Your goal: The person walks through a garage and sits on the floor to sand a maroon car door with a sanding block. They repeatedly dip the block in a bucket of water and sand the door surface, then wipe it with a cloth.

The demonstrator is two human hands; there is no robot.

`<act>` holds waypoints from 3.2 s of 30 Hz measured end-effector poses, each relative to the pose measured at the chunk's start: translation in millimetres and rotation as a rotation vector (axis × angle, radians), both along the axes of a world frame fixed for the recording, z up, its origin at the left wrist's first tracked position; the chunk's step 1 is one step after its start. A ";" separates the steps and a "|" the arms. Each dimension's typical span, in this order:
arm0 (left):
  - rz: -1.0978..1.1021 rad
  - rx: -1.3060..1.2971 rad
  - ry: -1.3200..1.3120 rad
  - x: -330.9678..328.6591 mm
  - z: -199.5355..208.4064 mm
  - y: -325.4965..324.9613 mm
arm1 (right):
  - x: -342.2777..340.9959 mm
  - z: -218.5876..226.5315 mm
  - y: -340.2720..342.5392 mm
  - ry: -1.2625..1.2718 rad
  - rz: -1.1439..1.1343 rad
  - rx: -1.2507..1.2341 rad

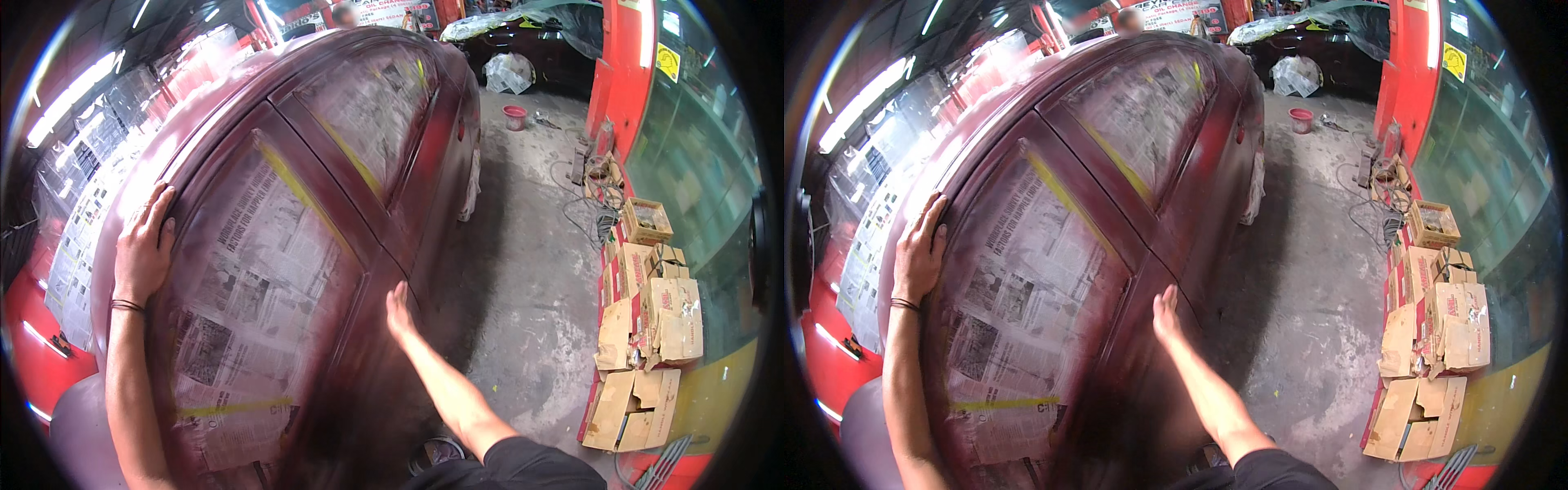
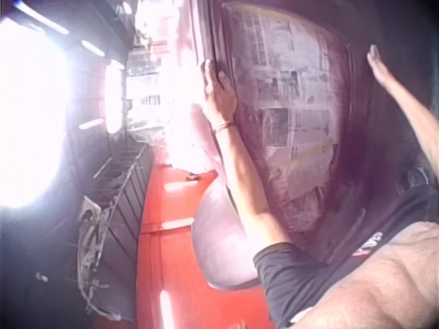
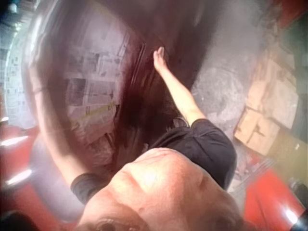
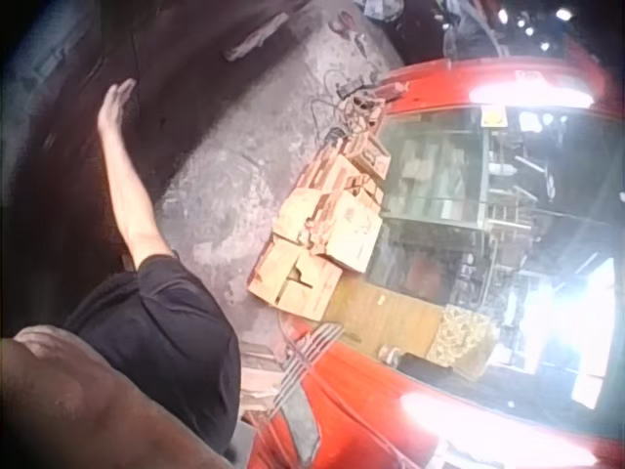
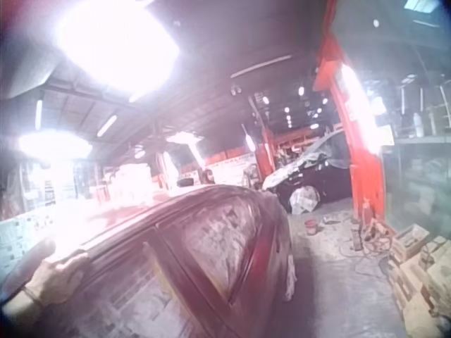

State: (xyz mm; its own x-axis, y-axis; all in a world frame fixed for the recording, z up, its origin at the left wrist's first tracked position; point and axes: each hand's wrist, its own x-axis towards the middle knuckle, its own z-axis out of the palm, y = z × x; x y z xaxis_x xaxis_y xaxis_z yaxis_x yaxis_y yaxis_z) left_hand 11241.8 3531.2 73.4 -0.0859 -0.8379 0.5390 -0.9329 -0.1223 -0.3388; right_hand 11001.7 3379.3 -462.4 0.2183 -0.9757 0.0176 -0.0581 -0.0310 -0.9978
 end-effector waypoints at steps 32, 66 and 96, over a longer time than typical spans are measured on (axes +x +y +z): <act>-0.042 0.031 -0.134 52.4 -11.4 7.6 | 4.1 15.3 42.2 -0.012 0.055 -0.039; -0.136 0.204 -0.227 85.0 -11.2 46.7 | 75.6 32.5 345.8 0.113 -0.088 -0.206; -0.151 0.190 -0.468 108.9 0.1 31.7 | 69.2 -12.0 360.7 0.021 -0.082 -0.126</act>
